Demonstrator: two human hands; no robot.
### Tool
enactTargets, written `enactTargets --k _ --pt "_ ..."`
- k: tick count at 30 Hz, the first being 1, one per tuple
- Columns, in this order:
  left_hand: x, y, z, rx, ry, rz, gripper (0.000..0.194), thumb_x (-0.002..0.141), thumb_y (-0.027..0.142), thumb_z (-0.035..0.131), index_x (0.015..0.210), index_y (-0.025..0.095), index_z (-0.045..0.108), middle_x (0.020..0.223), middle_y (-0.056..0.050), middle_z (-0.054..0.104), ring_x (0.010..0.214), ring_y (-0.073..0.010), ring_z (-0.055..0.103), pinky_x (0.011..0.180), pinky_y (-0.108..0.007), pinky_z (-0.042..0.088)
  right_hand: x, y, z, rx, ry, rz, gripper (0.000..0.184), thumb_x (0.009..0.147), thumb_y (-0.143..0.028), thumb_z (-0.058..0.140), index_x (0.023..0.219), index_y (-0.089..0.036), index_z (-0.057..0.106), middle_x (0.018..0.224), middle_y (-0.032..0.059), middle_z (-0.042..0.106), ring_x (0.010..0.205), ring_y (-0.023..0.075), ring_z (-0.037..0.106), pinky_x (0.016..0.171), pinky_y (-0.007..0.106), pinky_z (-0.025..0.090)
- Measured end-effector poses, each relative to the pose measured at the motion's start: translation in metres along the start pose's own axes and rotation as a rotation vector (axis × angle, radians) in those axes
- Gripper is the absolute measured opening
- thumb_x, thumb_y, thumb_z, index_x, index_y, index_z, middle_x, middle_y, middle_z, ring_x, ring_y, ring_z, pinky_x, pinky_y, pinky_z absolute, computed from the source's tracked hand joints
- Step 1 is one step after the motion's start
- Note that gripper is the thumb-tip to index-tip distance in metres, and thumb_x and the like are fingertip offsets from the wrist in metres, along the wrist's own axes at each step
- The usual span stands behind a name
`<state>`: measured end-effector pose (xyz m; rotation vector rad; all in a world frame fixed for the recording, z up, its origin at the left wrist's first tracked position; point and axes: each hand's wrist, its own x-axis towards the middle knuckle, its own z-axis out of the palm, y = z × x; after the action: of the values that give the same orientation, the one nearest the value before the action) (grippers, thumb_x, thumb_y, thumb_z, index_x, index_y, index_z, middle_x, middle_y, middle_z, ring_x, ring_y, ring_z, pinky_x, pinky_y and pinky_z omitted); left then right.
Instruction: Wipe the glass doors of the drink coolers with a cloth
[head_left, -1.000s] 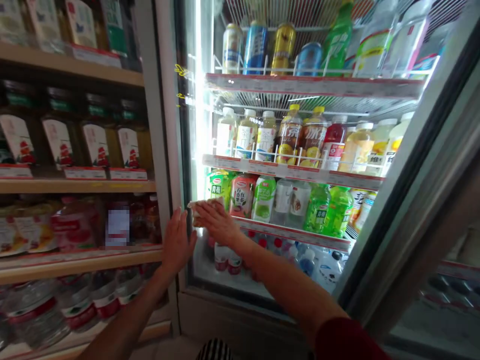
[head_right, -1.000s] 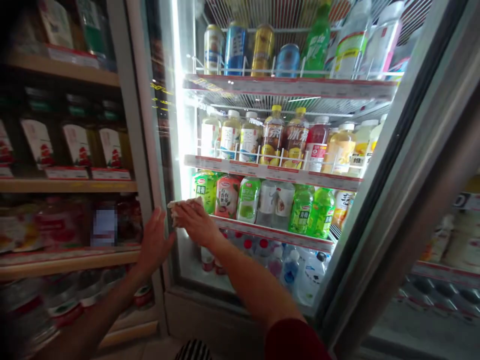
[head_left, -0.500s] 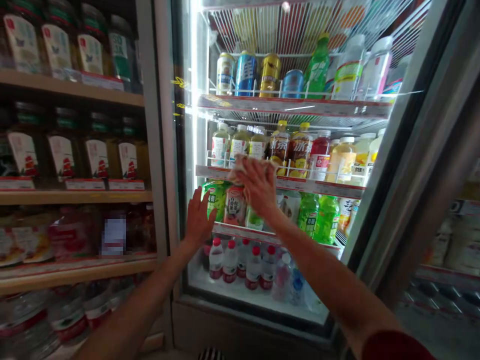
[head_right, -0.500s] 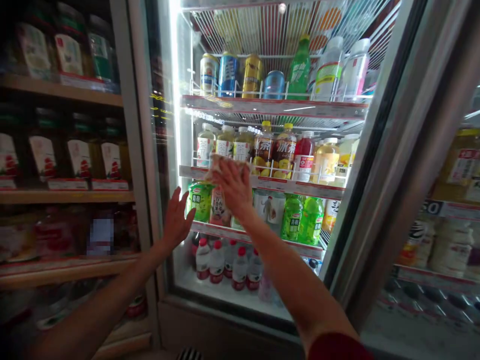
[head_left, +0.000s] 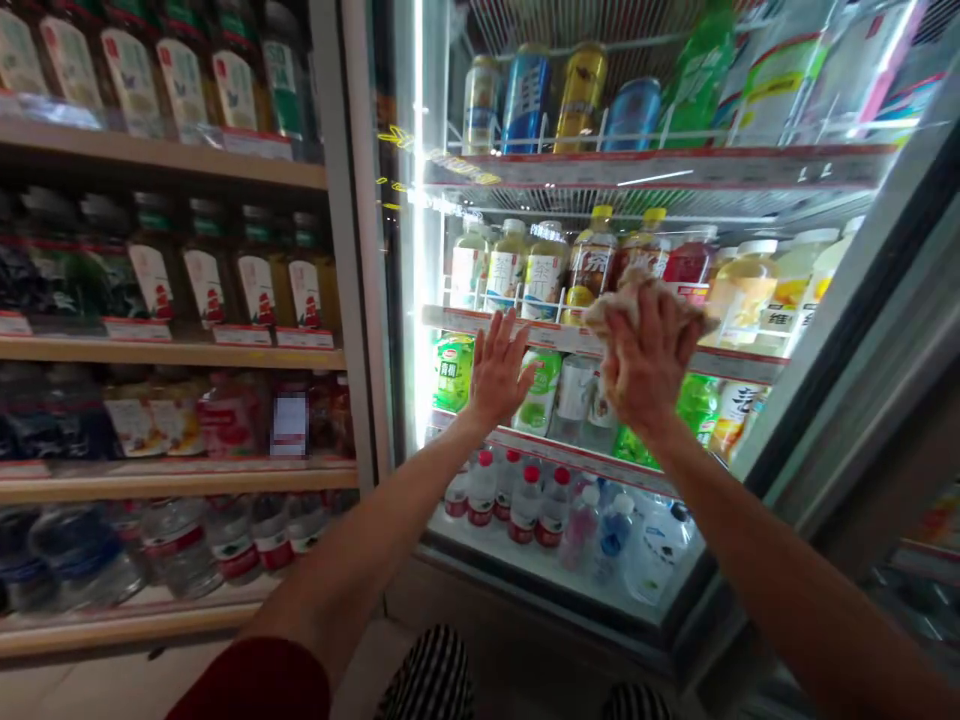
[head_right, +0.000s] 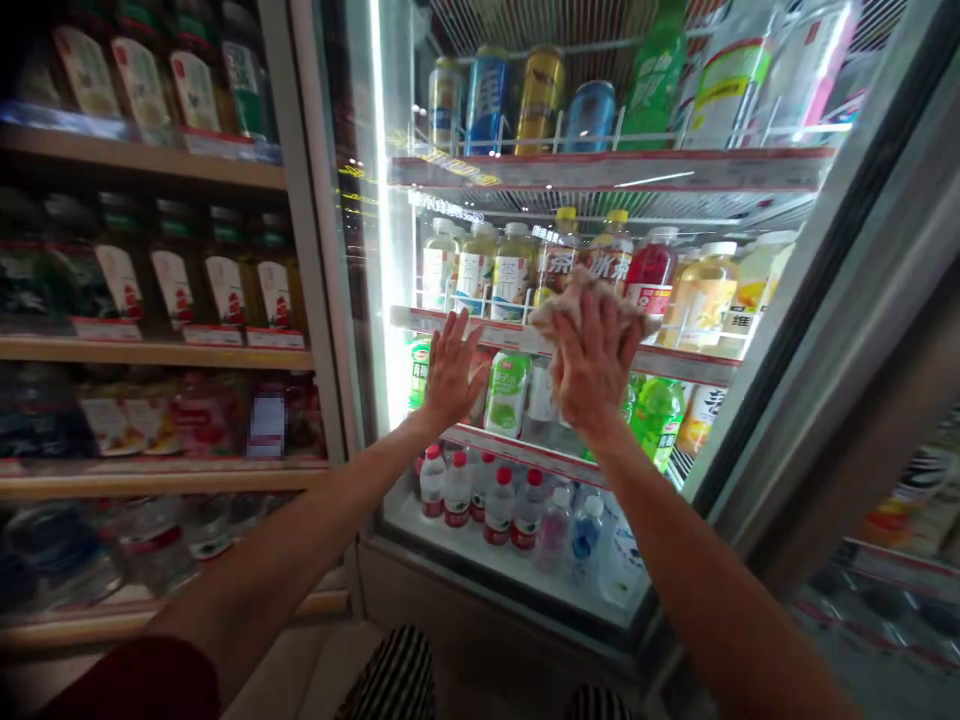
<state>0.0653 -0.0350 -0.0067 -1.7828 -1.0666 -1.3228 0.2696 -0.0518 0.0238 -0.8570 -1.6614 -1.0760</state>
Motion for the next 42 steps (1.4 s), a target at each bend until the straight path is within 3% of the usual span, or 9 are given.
enactTargets --k 4,10,15,21,25,27,32,38,42 --pt "0.011 0.011 0.003 -0.021 0.002 0.071 0.05 0.088 0.033 0.037 0.136 0.018 0.03 0.146 -0.009 0.024 0.138 -0.0207 0.01 0.112 -0.046 0.012 -0.038 0.007 -0.01 -0.017 -0.169 -0.197 0.044 0.083 -0.024 0.046 0.127 -0.026 0.045 0.144 0.0037 0.033 0.137 0.021 0.02 0.11 0.051 0.01" --pt "0.028 0.022 0.015 -0.067 0.081 0.038 0.054 0.087 0.032 0.042 0.138 0.02 0.028 0.147 -0.009 0.021 0.138 -0.023 0.012 0.112 -0.046 0.011 -0.028 0.052 -0.033 -0.191 0.136 0.204 0.047 0.085 -0.023 0.042 0.131 -0.021 0.041 0.147 0.0095 0.025 0.137 0.0283 0.017 0.107 0.058 0.014" --pt "0.033 0.036 0.022 -0.096 0.14 0.012 0.057 0.086 0.033 0.044 0.139 0.022 0.026 0.148 -0.008 0.019 0.138 -0.0242 0.011 0.112 -0.047 0.007 -0.056 0.058 -0.039 -0.123 -0.058 0.012 0.044 0.084 -0.021 0.044 0.128 -0.025 0.045 0.144 0.0062 0.033 0.136 0.0249 0.022 0.108 0.052 0.018" --pt "0.031 0.04 0.027 -0.112 0.176 0.002 0.059 0.085 0.033 0.046 0.14 0.025 0.024 0.148 -0.007 0.019 0.138 -0.0251 0.013 0.111 -0.049 0.009 -0.036 0.062 -0.03 -0.212 0.306 0.411 0.051 0.086 -0.019 0.04 0.136 -0.024 0.034 0.147 0.0094 0.025 0.136 0.0299 0.019 0.104 0.059 0.02" --pt "0.029 0.04 0.029 -0.099 0.172 0.004 0.06 0.085 0.032 0.047 0.14 0.025 0.023 0.148 -0.009 0.019 0.137 -0.0256 0.013 0.111 -0.05 0.01 -0.032 0.028 -0.014 -0.118 0.019 0.089 0.05 0.084 -0.022 0.045 0.133 -0.027 0.039 0.144 0.0046 0.033 0.137 0.0241 0.019 0.108 0.051 0.018" --pt "0.028 0.037 0.029 -0.101 0.172 0.015 0.061 0.084 0.031 0.048 0.14 0.025 0.023 0.148 -0.009 0.02 0.137 -0.0253 0.013 0.111 -0.05 0.01 -0.032 0.033 -0.016 -0.123 -0.025 0.024 0.048 0.084 -0.022 0.045 0.131 -0.029 0.041 0.143 0.003 0.035 0.136 0.0223 0.021 0.109 0.05 0.017" --pt "0.029 0.041 0.024 -0.138 0.175 0.03 0.06 0.084 0.029 0.048 0.139 0.026 0.024 0.148 -0.008 0.019 0.137 -0.0252 0.013 0.111 -0.051 0.009 -0.01 0.067 -0.029 -0.237 0.32 0.43 0.047 0.087 -0.021 0.038 0.134 -0.02 0.039 0.147 0.0105 0.026 0.137 0.0283 0.017 0.105 0.058 0.019" --pt "0.046 0.098 0.015 -0.458 0.139 0.245 0.054 0.088 0.028 0.036 0.139 0.02 0.021 0.143 -0.011 0.031 0.135 -0.0214 0.022 0.109 -0.045 0.025 -0.016 0.009 -0.002 -0.022 0.041 0.139 0.049 0.086 -0.019 0.038 0.136 -0.02 0.034 0.142 0.0085 0.037 0.138 0.0216 0.015 0.109 0.048 0.023" --pt "0.051 0.131 0.029 -0.526 0.142 0.213 0.05 0.09 0.029 0.031 0.137 0.015 0.025 0.139 -0.013 0.037 0.134 -0.0208 0.025 0.107 -0.044 0.03 -0.033 0.022 -0.016 0.195 0.124 -0.005 0.046 0.084 -0.017 0.04 0.13 -0.02 0.041 0.141 0.0082 0.038 0.133 0.0192 0.031 0.106 0.042 0.033"
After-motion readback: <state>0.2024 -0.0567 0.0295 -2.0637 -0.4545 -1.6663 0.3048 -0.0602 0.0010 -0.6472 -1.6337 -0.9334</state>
